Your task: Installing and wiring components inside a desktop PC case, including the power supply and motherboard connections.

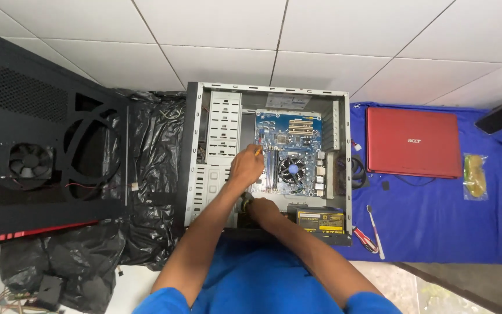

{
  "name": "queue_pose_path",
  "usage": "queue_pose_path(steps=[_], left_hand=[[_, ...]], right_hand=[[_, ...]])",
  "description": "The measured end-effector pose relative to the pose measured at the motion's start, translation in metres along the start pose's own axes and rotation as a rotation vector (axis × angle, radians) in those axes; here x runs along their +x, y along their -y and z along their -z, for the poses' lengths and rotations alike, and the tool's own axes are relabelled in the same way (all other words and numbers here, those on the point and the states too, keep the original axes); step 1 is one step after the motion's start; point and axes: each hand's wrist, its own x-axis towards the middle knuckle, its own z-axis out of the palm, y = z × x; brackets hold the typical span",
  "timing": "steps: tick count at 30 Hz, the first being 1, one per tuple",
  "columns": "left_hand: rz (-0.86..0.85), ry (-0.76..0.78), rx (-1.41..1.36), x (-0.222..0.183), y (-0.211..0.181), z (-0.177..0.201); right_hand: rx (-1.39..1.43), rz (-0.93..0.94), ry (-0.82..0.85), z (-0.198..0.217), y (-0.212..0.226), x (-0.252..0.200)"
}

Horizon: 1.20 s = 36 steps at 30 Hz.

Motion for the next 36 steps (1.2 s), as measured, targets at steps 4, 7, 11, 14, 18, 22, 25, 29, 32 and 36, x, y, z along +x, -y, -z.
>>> queue_pose_path(steps=[4,7,11,14,18,22,25,29,32,36], left_hand=[[0.075,0.024,0.070,0.006,-0.001,-0.004],[0.133,-0.036,0.020,-0.015,-0.017,0.000],[0.276,0.022,0.044,-0.048,-0.026,-0.011],[-0.741,-0.719,0.656,-0.065,0.063,-0.110],[-0.035,-0.006,0.012,-0.116,0.001,-0.095],[-0.250,-0.043,0.121,-0.123,0.002,-0.094],[-0.210,0.049,0.122,-0.127,0.002,-0.089],[-0.238,0.174,0.072,-0.130,-0.004,-0.072],[-0.083,0.293,0.077,-0.127,-0.013,-0.059],[0.017,0.403,0.022,-0.114,-0.005,-0.054]], right_hand=[[-0.205,0.189,-0.002,0.004,0.007,0.008],[-0.042,0.269,0.015,0.080,0.017,-0.061],[0.299,0.095,-0.175,0.139,-0.032,-0.083],[0.328,0.095,-0.303,0.182,-0.048,-0.100],[0.310,0.113,-0.315,0.206,-0.038,-0.054],[0.521,0.062,-0.007,0.202,0.015,-0.033],[0.424,0.062,0.114,0.168,0.029,-0.005],[0.528,0.051,-0.122,0.103,0.019,0.054],[0.678,-0.080,0.007,0.150,0.040,0.012],[0.848,0.004,-0.006,0.175,0.021,0.028]])
